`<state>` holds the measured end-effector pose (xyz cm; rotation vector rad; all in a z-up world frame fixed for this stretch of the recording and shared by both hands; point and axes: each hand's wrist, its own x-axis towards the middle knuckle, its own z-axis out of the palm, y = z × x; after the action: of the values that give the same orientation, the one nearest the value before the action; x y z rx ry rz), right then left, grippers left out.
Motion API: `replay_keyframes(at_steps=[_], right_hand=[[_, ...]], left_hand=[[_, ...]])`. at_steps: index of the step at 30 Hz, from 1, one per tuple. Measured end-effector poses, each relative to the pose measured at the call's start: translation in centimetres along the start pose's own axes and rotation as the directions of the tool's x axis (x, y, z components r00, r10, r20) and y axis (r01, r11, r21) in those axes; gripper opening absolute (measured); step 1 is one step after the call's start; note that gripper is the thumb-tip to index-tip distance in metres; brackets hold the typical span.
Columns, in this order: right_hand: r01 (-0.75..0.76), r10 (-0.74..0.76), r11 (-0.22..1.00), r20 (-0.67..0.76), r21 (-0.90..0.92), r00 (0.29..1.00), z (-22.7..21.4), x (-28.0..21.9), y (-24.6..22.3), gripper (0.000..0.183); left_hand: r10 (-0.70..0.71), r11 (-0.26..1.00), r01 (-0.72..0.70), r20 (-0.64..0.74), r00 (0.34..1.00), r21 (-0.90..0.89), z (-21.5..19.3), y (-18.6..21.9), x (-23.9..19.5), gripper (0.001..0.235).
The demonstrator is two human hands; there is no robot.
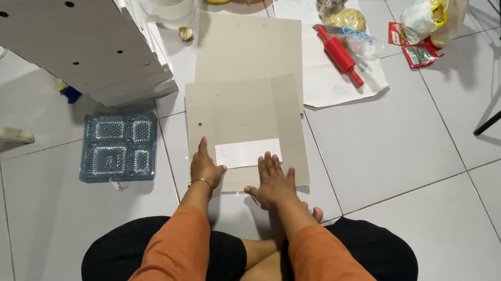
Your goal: The person sits on the floor and folds a flat cardboard sheet into a small box by hand. They then pick up a clear plastic tray and place it inside the newly assembled box.
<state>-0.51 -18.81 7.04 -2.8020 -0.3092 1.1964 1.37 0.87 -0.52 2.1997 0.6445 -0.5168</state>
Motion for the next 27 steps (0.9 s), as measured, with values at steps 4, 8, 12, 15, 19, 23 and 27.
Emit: replay_keyframes(at_steps=[4, 8, 12, 15, 19, 23, 27], right_hand=[[-0.038, 0.038, 0.999, -0.017, 0.032, 0.999, -0.1, 0.3, 1.4, 0.092], [-0.057, 0.057, 0.998, -0.006, 0.04, 0.998, -0.7, -0.1, 1.2, 0.095], [-0.074, 0.074, 0.996, 0.004, 0.043, 0.997, -1.1, -0.8, 0.6, 0.096], [-0.072, 0.072, 0.997, -0.011, 0.038, 0.997, -0.4, 0.0, 0.9, 0.1], [-0.027, 0.036, 0.997, -0.122, 0.079, 0.992, -1.3, 1.1, 2.3, 0.09], [-0.144, 0.384, 0.896, -0.567, 0.421, 0.729, 0.3, 5.3, 6.5, 0.078], [-0.272, 0.6, 0.659, -0.272, 0.702, 0.753, 2.9, 8.6, 11.1, 0.077]], left_hand=[[0.013, 1.0, -0.013, -0.001, 1.0, -0.005, 0.3, -0.4, 0.7, 0.105], [-0.009, 1.0, 0.009, -0.014, 1.0, -0.006, -0.2, 0.3, -0.1, 0.106], [-0.018, 1.0, 0.018, -0.03, 0.999, -0.011, -0.6, 0.8, -0.9, 0.104], [-0.026, 0.999, 0.025, -0.067, 0.997, -0.023, -0.3, 0.6, -0.8, 0.106], [-0.014, 0.999, 0.009, -0.143, 0.99, -0.038, 1.1, -1.3, 0.7, 0.109], [0.0, 0.991, -0.025, -0.181, 0.984, -0.134, 0.7, -1.3, -1.3, 0.103], [0.087, 0.985, -0.115, -0.208, 0.974, -0.126, -1.1, 1.8, -5.1, 0.09]])
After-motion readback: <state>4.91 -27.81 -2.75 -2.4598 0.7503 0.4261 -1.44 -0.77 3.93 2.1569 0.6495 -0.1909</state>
